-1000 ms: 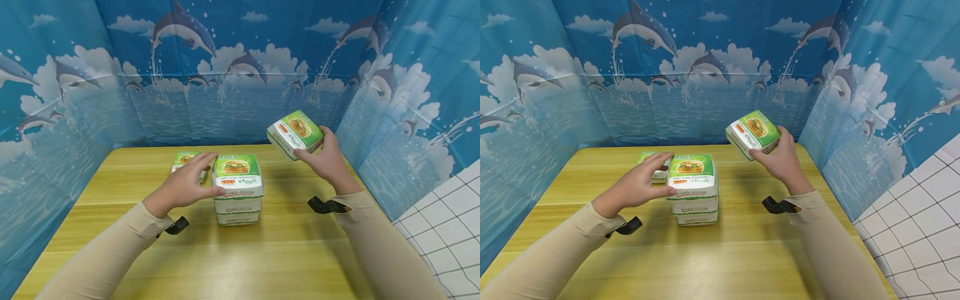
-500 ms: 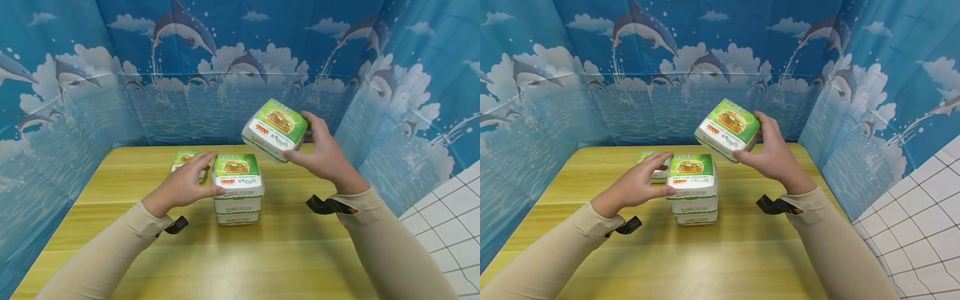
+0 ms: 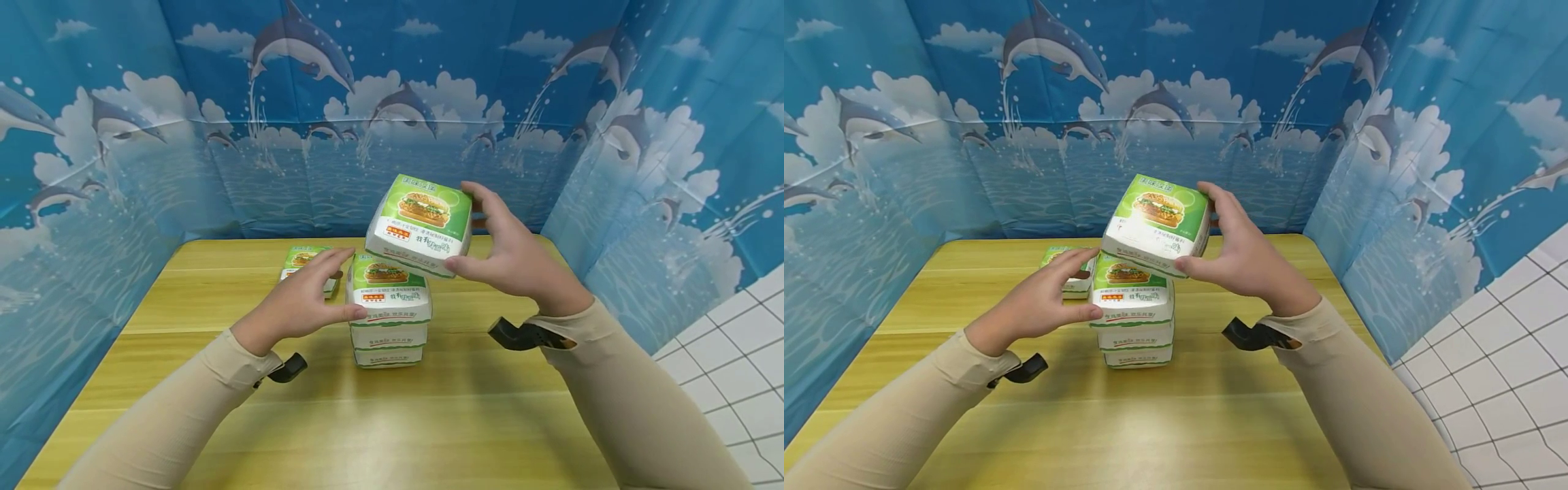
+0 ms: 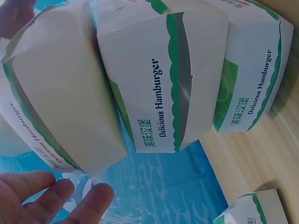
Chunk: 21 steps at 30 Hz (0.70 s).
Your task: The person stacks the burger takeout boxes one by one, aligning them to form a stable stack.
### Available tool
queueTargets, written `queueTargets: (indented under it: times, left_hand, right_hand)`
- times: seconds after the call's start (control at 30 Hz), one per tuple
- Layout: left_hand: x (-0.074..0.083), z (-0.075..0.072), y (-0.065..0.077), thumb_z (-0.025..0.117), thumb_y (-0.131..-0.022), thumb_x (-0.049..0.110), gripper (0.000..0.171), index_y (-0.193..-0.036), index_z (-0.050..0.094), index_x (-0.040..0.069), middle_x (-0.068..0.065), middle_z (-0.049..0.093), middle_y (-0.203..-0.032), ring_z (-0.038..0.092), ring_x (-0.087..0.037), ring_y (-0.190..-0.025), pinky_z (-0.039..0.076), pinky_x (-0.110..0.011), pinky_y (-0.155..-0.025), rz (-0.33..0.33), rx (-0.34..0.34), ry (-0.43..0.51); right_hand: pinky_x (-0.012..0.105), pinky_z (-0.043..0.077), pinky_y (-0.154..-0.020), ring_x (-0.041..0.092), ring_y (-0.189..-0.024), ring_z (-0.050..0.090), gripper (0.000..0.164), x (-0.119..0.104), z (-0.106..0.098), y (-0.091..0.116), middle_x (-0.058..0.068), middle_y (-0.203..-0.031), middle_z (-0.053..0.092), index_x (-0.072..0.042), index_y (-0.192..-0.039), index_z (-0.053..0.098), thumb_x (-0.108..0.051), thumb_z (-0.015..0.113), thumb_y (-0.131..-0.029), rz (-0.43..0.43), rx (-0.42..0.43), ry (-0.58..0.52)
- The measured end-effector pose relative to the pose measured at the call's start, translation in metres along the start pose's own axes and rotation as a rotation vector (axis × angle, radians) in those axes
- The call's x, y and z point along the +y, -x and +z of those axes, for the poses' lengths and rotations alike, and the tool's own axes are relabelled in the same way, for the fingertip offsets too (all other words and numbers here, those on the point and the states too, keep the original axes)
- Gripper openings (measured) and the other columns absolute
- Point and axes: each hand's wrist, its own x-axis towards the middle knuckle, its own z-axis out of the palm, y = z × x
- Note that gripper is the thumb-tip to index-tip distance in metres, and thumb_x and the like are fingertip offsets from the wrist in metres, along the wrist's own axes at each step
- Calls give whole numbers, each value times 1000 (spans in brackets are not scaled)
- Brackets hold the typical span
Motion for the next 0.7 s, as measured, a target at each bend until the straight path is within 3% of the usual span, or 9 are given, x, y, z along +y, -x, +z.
queueTargets:
  times: [0.4,0.7]
  left_hand:
    - [0,0,0,77,-86,68,96,-164,33,35,6,36,-166,56,-35,-137,54,-58,-104,13,6,47]
    - [-2,2,-1,78,-87,66,88,-160,36,42,8,37,-165,55,-30,-135,54,-56,-103,35,6,66]
  right_hand:
    - [54,36,-120,32,-144,40,101,3,9,-12,17,-159,37,-10,-169,13,-21,78,-92,-145,-102,-25]
    - [54,36,-122,32,-147,40,98,4,12,-14,15,-164,35,-10,-169,14,-20,75,-93,-146,-152,-31]
